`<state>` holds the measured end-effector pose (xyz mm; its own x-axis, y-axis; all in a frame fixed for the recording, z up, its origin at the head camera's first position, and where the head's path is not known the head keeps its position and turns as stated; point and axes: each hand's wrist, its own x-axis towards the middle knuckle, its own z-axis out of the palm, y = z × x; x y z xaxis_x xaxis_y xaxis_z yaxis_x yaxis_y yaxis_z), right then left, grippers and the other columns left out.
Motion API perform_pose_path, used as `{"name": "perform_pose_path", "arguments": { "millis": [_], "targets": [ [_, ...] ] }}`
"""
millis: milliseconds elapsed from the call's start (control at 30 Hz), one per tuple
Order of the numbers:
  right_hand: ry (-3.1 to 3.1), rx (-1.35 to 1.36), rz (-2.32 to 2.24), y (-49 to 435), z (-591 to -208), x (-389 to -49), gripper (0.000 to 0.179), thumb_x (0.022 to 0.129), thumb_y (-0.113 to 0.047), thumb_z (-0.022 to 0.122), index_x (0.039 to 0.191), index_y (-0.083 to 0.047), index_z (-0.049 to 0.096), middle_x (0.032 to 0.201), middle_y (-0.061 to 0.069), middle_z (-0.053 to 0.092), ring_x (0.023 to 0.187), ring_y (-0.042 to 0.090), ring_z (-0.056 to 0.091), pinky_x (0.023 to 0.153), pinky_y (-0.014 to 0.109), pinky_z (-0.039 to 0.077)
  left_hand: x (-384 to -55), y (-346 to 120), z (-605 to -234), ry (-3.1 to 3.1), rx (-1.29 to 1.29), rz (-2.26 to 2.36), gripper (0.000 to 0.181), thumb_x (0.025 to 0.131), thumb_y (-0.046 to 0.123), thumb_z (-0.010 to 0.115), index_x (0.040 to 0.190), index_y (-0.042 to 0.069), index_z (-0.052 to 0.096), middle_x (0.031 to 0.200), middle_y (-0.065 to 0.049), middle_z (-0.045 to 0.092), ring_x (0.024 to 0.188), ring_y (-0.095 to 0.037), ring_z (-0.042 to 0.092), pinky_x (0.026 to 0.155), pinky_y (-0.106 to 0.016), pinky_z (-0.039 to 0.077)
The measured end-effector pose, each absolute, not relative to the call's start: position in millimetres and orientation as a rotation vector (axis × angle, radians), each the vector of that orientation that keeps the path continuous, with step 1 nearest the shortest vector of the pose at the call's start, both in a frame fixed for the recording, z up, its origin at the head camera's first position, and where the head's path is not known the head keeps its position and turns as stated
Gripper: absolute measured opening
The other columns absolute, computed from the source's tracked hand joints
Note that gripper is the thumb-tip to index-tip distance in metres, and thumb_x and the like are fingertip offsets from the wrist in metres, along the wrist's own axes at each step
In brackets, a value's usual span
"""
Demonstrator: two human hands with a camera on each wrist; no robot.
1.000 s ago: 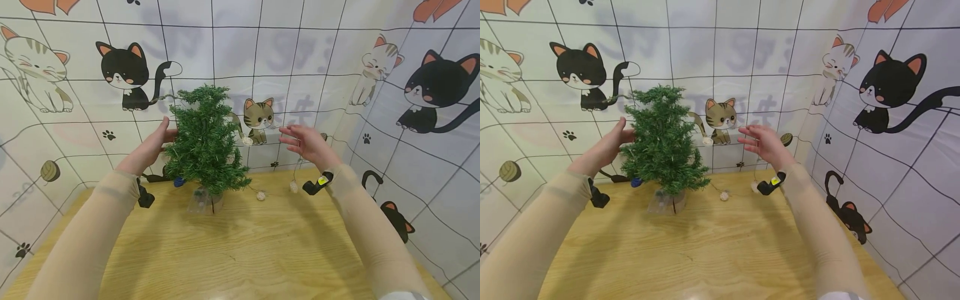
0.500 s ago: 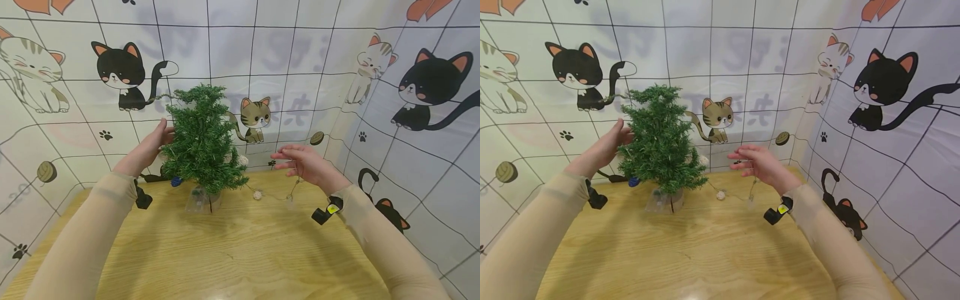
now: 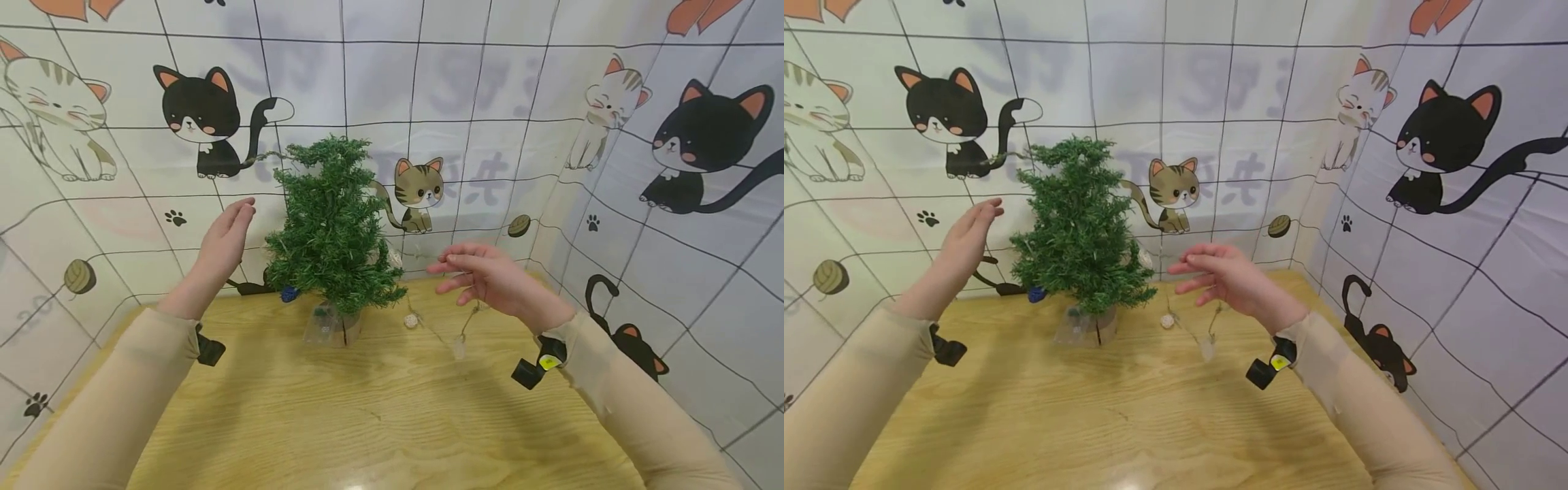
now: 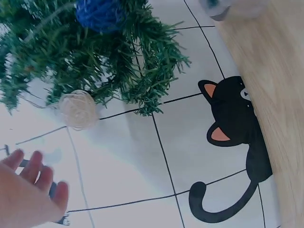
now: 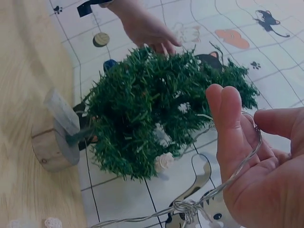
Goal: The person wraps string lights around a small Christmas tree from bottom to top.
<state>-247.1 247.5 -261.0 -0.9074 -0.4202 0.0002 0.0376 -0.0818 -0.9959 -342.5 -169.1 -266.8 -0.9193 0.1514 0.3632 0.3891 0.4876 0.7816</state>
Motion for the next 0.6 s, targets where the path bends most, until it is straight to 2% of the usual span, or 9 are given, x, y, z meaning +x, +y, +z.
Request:
{"name": "perform_pose_path", "arguments": {
  "millis": [100,167,233,300,433,533,600],
  "targets": [
    [1.858,-0.436,-2.053,240.4,-261.2,-244.7,0.015,0.103,-0.010,0.044,0.111,-0.001,0.055,0.110,0.007,0.070,0.081,0.020,0.071,0.057,0.030,0.055,-321.9,-172.9,-270.0,-2.283,-0.417,-1.347,0.055,0.105,0.043,0.030,0.144,0.006,0.042,0.139,-0.016,0.048,0.124,-0.031,0.044,0.101,-0.044,0.031],
    [1.844,-0.444,-2.053,237.6,-261.9,-242.7,0.015,0.103,-0.010,0.045,0.112,-0.002,0.054,0.110,0.008,0.070,0.080,0.021,0.071,0.057,0.030,0.055,-308.0,-170.7,-271.6,-2.164,-0.406,-1.340,0.047,0.105,0.035,0.034,0.136,0.003,0.049,0.126,-0.011,0.054,0.112,-0.023,0.046,0.091,-0.036,0.033],
    [1.831,-0.458,-2.056,234.7,-262.6,-240.9,0.015,0.103,-0.010,0.045,0.112,-0.003,0.054,0.110,0.009,0.070,0.080,0.021,0.071,0.058,0.030,0.055,-293.4,-166.2,-274.1,-2.064,-0.432,-1.336,0.039,0.105,0.026,0.038,0.128,0.000,0.054,0.114,-0.005,0.054,0.108,-0.014,0.043,0.086,-0.030,0.030],
    [1.820,-0.469,-2.059,231.7,-263.2,-239.3,0.014,0.103,-0.011,0.046,0.112,-0.004,0.055,0.110,0.009,0.070,0.080,0.021,0.071,0.058,0.030,0.055,-277.9,-158.6,-278.7,-1.987,-0.501,-1.318,0.030,0.102,0.016,0.042,0.121,-0.003,0.056,0.105,-0.001,0.051,0.099,-0.009,0.042,0.082,-0.025,0.031],
    [1.803,-0.490,-2.067,225.5,-264.3,-237.5,0.014,0.103,-0.010,0.046,0.112,-0.004,0.055,0.110,0.010,0.069,0.080,0.022,0.071,0.059,0.031,0.056,-251.8,-134.5,-298.5,-1.875,-0.795,-1.210,0.019,0.092,0.001,0.054,0.109,-0.005,0.061,0.096,-0.006,0.056,0.092,-0.010,0.047,0.081,-0.025,0.035],
    [1.804,-0.499,-2.063,220.6,-264.8,-237.3,0.015,0.103,-0.010,0.045,0.113,-0.003,0.054,0.112,0.010,0.069,0.082,0.022,0.071,0.062,0.032,0.056,-235.1,-109.8,-322.2,-1.863,-1.027,-1.137,0.018,0.085,0.000,0.061,0.103,-0.002,0.063,0.095,-0.007,0.061,0.091,-0.014,0.051,0.081,-0.028,0.040],
    [1.805,-0.502,-2.062,217.4,-265.0,-237.5,0.016,0.103,-0.010,0.045,0.114,-0.003,0.053,0.113,0.010,0.068,0.083,0.022,0.070,0.063,0.032,0.056,-224.8,-92.9,-338.8,-1.934,-1.140,-1.129,0.021,0.085,0.002,0.064,0.106,0.003,0.063,0.099,-0.003,0.062,0.093,-0.016,0.053,0.083,-0.030,0.043]
  ]
}}
